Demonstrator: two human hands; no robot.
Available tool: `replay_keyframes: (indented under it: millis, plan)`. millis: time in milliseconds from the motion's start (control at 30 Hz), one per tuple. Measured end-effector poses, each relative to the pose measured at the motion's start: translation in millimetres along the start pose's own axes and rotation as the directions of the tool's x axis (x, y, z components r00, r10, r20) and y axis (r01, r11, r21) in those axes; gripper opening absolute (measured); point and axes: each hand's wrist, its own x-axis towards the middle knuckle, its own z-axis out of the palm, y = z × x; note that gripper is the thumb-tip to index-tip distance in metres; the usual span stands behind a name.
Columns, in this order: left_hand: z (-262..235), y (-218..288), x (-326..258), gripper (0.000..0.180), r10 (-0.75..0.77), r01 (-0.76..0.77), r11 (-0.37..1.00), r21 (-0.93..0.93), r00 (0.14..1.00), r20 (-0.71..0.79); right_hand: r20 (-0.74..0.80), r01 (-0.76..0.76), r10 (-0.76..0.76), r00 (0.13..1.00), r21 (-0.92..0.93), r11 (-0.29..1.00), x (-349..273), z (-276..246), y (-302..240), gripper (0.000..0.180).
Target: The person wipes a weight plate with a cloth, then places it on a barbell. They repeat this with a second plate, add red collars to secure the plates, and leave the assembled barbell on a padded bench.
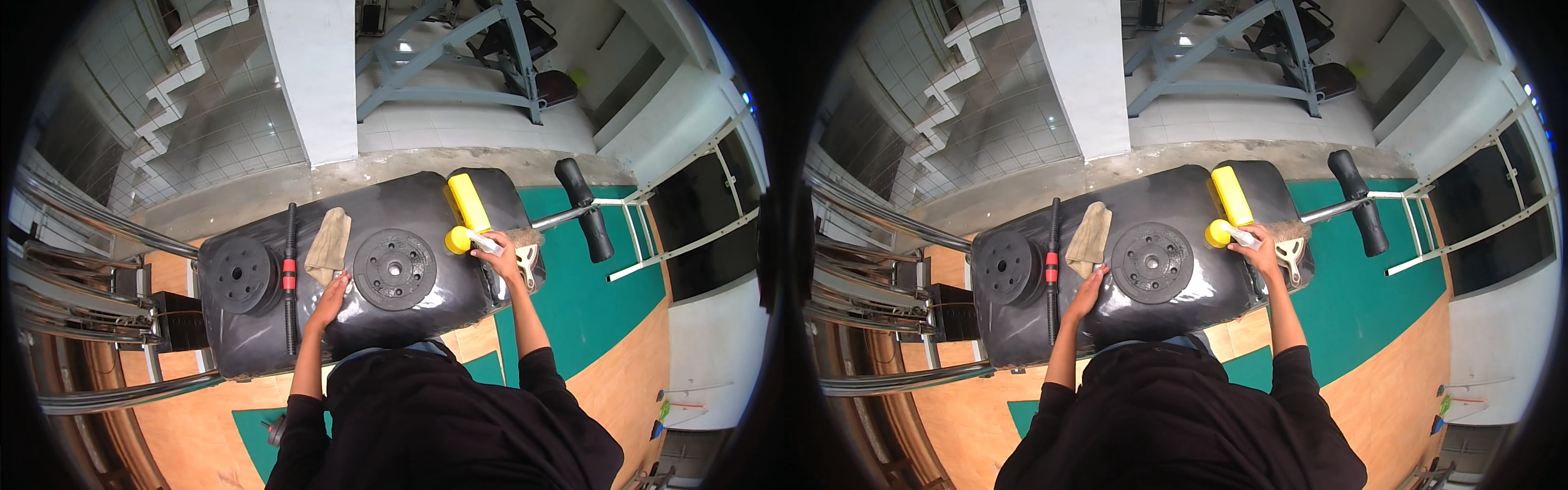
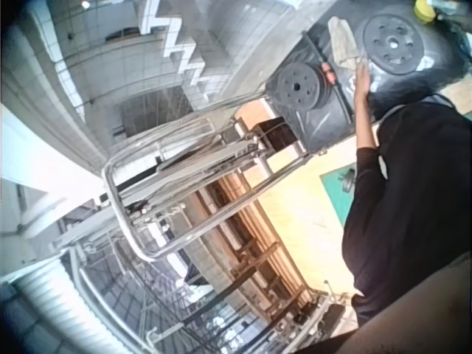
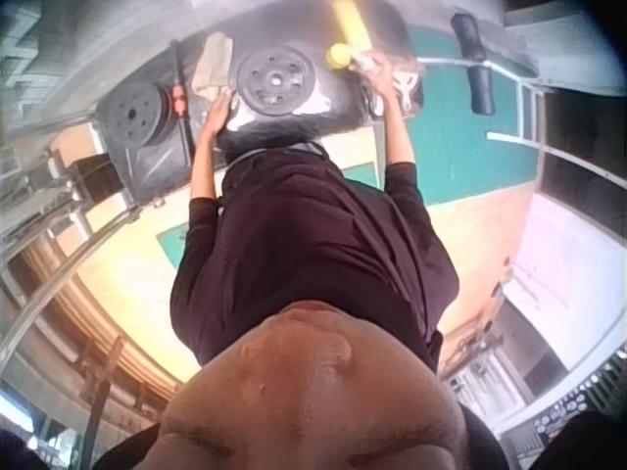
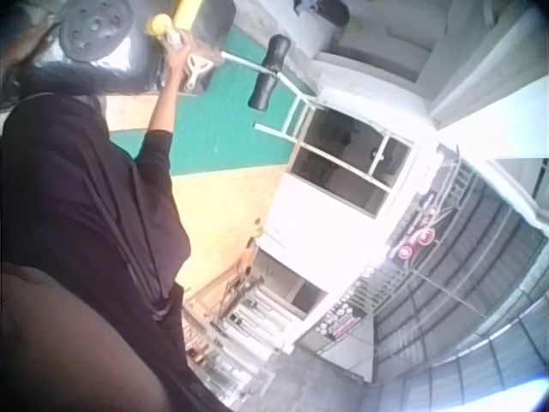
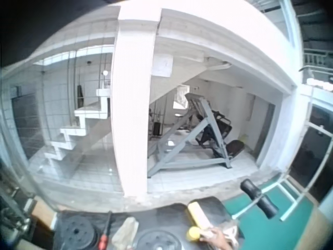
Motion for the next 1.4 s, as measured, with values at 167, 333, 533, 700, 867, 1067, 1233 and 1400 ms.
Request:
replay_keyframes:
  millis: [167,333,533,700,867,1067,1233,1400]
  plan:
    - [-8,36,11,0.030,-0.164,0.133,0.967,-0.220,0.978,-0.131,-0.057,-0.042,0.040,0.998,-0.042,0.998,-15,18,6,0.057]
    - [-40,39,48,0.039,0.298,-0.089,0.910,0.404,0.818,-0.491,-0.185,-0.048,0.030,0.982,-0.091,0.995,-34,30,-12,0.090]
    - [-37,22,68,0.072,0.176,0.209,0.780,0.590,0.831,-0.527,-0.447,-0.165,0.065,0.892,-0.188,0.968,-113,55,-18,0.053]
    - [-19,57,74,0.058,0.064,0.165,0.923,0.348,0.826,-0.560,-0.004,-0.323,0.345,0.939,0.337,0.884,-167,95,-15,0.032]
    - [23,121,42,0.048,0.277,-0.247,0.961,0.125,0.859,-0.431,0.179,-0.323,0.269,0.947,0.529,0.785,-98,115,-95,0.063]
    - [88,128,-21,0.074,0.475,-0.474,0.850,0.228,0.878,0.054,0.173,-0.450,0.435,0.884,0.574,0.685,-31,150,-131,0.060]
    - [51,115,-33,0.060,0.249,-0.298,0.948,0.110,0.912,0.327,0.356,-0.620,0.521,0.776,0.585,0.523,-46,135,-111,0.042]
    - [44,80,-16,0.109,0.129,-0.062,0.903,0.426,0.983,-0.131,0.334,-0.479,0.410,0.849,0.157,0.864,-22,109,-80,0.046]
